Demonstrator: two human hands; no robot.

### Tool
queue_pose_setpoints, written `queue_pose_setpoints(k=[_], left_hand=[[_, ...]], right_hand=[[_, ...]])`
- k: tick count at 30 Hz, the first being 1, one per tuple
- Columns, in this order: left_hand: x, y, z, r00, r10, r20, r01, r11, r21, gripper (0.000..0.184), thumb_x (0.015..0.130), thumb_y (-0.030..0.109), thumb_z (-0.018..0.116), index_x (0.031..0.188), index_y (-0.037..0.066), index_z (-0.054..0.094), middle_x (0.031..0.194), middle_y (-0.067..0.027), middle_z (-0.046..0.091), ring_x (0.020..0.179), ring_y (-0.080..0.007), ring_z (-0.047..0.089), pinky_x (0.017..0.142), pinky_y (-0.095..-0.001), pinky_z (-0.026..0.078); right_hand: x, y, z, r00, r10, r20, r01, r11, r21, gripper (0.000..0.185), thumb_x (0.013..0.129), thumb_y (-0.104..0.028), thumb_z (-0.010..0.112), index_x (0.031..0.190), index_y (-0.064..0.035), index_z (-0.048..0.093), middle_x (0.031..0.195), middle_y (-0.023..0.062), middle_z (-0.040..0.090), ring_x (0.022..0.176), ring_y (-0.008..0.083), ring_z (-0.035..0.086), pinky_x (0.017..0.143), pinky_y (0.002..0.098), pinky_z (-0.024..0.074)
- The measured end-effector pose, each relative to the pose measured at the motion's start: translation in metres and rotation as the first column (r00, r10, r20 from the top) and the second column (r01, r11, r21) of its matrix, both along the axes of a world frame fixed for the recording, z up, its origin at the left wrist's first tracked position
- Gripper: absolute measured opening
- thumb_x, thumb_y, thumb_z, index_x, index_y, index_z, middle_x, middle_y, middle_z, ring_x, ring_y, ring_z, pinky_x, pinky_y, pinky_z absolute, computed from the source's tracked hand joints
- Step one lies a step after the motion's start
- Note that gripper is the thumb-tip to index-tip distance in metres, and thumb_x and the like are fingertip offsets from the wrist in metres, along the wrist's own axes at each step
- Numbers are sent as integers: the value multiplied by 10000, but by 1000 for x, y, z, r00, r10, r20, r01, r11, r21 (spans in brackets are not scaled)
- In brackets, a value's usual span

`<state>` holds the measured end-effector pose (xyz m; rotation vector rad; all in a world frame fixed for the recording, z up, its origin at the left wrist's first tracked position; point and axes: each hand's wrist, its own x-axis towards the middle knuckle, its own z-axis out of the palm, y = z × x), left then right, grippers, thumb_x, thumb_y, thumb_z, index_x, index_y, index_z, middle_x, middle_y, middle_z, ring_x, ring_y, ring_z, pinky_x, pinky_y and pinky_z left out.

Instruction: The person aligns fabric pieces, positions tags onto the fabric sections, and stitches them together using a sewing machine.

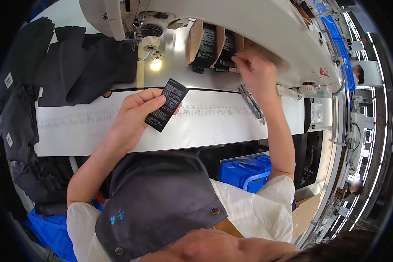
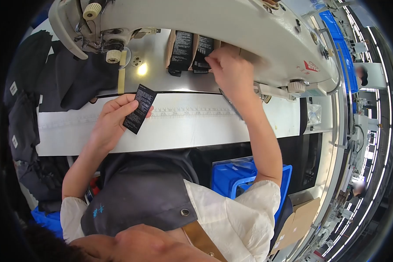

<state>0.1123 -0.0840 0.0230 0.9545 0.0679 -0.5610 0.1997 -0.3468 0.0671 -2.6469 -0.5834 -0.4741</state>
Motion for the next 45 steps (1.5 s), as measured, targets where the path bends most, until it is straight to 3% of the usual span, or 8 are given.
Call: queue_pose_setpoints(k=[3, 6, 9, 19, 28, 34, 38, 45], left_hand=[[-1, -6, 4, 997, 51, -54, -53, 998, -29, 239, 929, 109, 466, 1086, -39, 570, 956, -89, 643, 860, -114, 616, 783, -241, 484], [-4, -12, 2, 992, 96, -78, -101, 993, -63, 251, 936, 107, 453, 1112, -42, 553, 976, -87, 637, 874, -114, 611, 796, -243, 479], [-7, -16, -2, 982, 163, -92, -173, 979, -108, 258, 938, 107, 451, 1126, -45, 542, 990, -84, 631, 879, -114, 605, 799, -241, 477], [-17, -2, -3, 971, 232, -61, -238, 963, -122, 300, 961, 142, 400, 1161, -60, 493, 1049, -119, 609, 934, -149, 597, 832, -263, 477], [-20, 5, -5, 968, 245, -51, -250, 959, -135, 275, 947, 182, 466, 1060, -47, 568, 972, -107, 634, 875, -134, 604, 810, -257, 476], [-16, 7, -7, 966, 252, 56, -253, 968, 7, 213, 915, 147, 530, 980, -26, 635, 872, -80, 662, 776, -104, 614, 735, -239, 487], [-16, 10, -4, 969, 219, 114, -231, 967, 107, 196, 899, 128, 554, 978, -22, 653, 848, -68, 668, 749, -86, 606, 704, -226, 478], [-10, 19, -5, 957, 174, 230, -234, 935, 265, 193, 867, 129, 612, 958, -33, 667, 773, 2, 648, 667, -10, 520, 590, -171, 412]], right_hand=[[-1, 1, -21, 982, -1, -191, 86, 895, 437, 42, 781, -48, 648, 803, -15, 634, 865, 95, 665, 596, 170, 631, 543, 264, 488], [-30, 15, -9, 996, -60, -58, 77, 926, 369, 60, 772, -32, 665, 813, -14, 625, 905, 110, 671, 616, 138, 632, 545, 245, 489], [-74, 54, -23, 934, 192, 302, -236, 964, 118, 147, 677, 5, 700, 777, -33, 600, 925, 100, 673, 591, 176, 603, 536, 252, 478], [-101, 108, -54, 842, 416, 345, -484, 864, 138, 157, 634, 18, 664, 765, 15, 579, 1021, 145, 629, 551, 173, 527, 486, 267, 420], [-106, 116, -55, 862, 416, 290, -467, 874, 135, 144, 646, 5, 667, 759, 4, 578, 1002, 120, 634, 544, 158, 509, 485, 269, 408], [-93, 104, -33, 896, 390, 212, -444, 787, 428, 108, 718, -13, 663, 803, 14, 602, 915, 115, 635, 553, 184, 522, 499, 262, 414], [-69, 95, -22, 922, 295, -251, -57, 744, 666, 87, 796, -52, 656, 875, -16, 651, 769, 63, 626, 611, 106, 537, 532, 208, 395], [-66, 100, -31, 760, 400, -513, 177, 632, 755, 89, 820, -83, 659, 864, -6, 661, 683, 4, 617, 595, 36, 499, 545, 186, 393]])
